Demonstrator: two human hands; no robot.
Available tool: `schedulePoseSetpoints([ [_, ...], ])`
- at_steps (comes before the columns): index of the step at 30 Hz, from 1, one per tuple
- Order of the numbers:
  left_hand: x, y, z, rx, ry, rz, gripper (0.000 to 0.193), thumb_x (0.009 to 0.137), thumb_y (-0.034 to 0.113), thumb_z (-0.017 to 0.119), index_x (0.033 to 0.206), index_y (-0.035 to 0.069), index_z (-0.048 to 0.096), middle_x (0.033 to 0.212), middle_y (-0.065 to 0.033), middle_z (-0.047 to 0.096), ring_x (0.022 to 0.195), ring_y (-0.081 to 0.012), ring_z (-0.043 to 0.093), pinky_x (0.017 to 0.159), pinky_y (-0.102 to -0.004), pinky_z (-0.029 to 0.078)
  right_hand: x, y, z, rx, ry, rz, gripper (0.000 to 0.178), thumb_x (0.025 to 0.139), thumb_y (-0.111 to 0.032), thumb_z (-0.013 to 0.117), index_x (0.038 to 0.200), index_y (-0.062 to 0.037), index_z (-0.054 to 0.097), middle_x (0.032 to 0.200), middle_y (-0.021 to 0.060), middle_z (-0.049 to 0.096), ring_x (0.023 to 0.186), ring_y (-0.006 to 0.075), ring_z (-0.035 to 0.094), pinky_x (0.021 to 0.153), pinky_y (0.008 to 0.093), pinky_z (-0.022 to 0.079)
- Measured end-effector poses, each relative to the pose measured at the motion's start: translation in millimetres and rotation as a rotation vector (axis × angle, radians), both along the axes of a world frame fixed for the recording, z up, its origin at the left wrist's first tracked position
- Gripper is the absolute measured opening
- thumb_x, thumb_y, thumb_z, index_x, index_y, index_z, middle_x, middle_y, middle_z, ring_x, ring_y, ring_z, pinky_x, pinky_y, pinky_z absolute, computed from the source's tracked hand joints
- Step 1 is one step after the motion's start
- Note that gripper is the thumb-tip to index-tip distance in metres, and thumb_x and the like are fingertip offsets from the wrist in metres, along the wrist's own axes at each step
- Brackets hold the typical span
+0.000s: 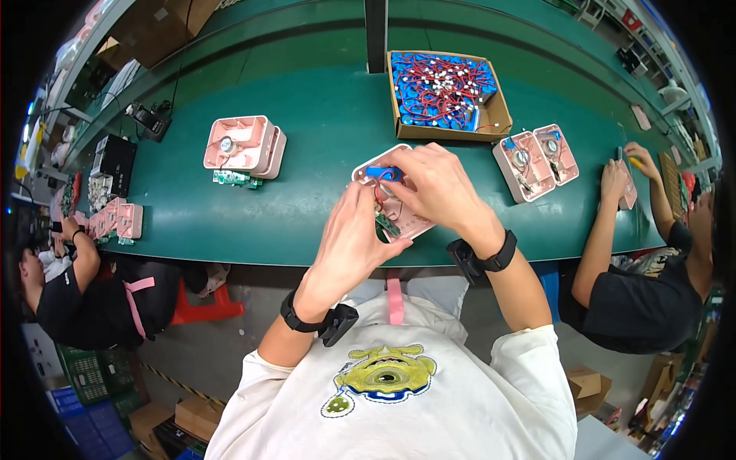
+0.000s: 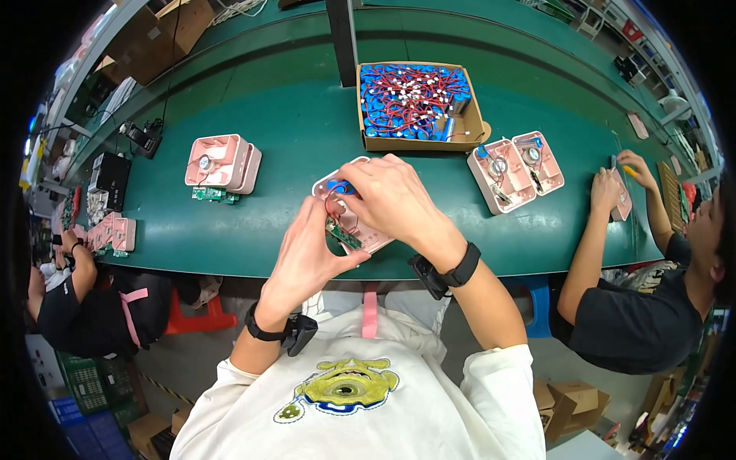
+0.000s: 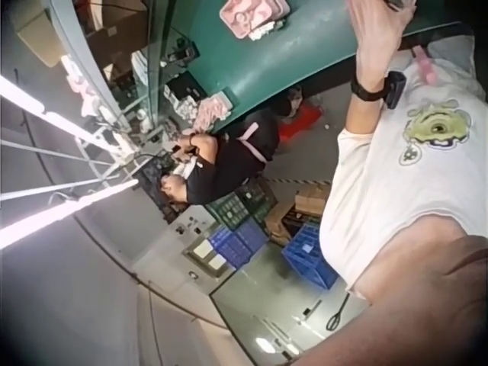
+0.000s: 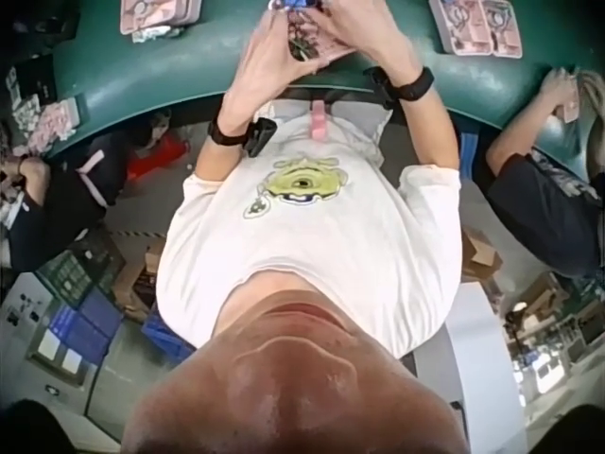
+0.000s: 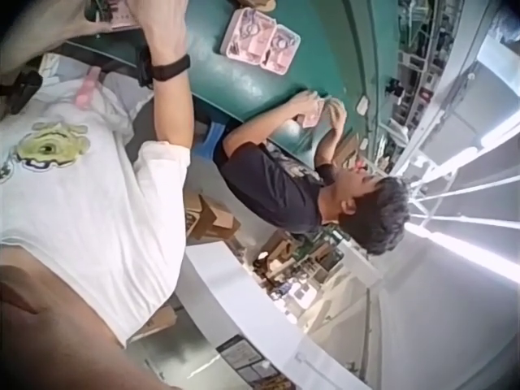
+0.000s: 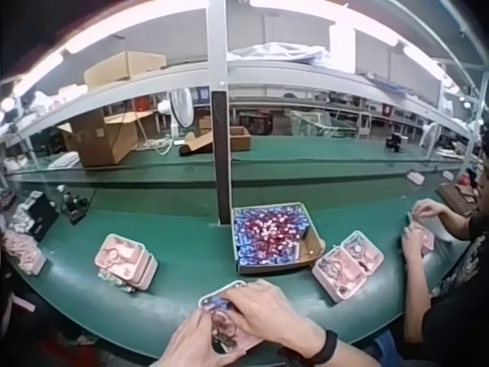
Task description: The person assembles electronic devices by picking up a battery from a box, plugging its connector into a circuit board, and pressing the components into a pink plastic housing. After completing each unit, the person moves it aside on the green workbench and repeats the process with the next housing.
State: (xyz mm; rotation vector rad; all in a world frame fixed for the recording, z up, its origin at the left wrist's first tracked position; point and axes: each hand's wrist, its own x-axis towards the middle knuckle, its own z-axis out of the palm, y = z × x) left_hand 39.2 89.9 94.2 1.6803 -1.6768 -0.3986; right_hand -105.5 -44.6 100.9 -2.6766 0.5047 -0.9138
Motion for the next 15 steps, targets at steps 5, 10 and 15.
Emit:
schedulePoseSetpoints([
  [5, -1.0, 2.3, 0.6, 0.011, -0.051, -0.115, 0.057, 0.066, 0.006, 0.093, 0.110, -0.002, 0.057, 0.111, -0.0184, 0.059, 0.102, -0.0395, 0.062, 0.086, -0.0485, 0.052, -2.3, 7.8, -5.1, -0.061, -0.021, -0.064, 0.027, 0.083, -0.016, 0.082, 0.106, -0.0078, 0.070, 0.082, 0.0074, 0.070, 0.075, 0.0294, 0.067, 0.075, 0.0399, 0.051],
  [10, 2.6, 4.2, -5.5, 0.013, 0.078, -0.118, 0.049, 0.071, 0.007, 0.090, 0.111, 0.002, 0.062, 0.107, -0.0139, 0.061, 0.092, -0.0316, 0.064, 0.079, -0.0408, 0.055, -2.2, 7.3, -7.4, -0.070, -0.024, -0.099, 0.027, 0.083, -0.015, 0.082, 0.106, -0.0075, 0.070, 0.084, 0.0077, 0.071, 0.077, 0.0290, 0.068, 0.076, 0.0403, 0.052],
  [15, 0.0, 6.8, -6.0, 0.034, 0.151, -0.060, 0.047, 0.072, 0.005, 0.089, 0.111, 0.002, 0.064, 0.103, -0.0116, 0.063, 0.082, -0.0246, 0.063, 0.075, -0.0367, 0.054, -4.5, 8.4, -7.7, -0.076, -0.030, -0.127, 0.027, 0.082, -0.012, 0.082, 0.105, -0.0069, 0.070, 0.087, 0.0082, 0.072, 0.080, 0.0291, 0.068, 0.076, 0.0406, 0.054],
])
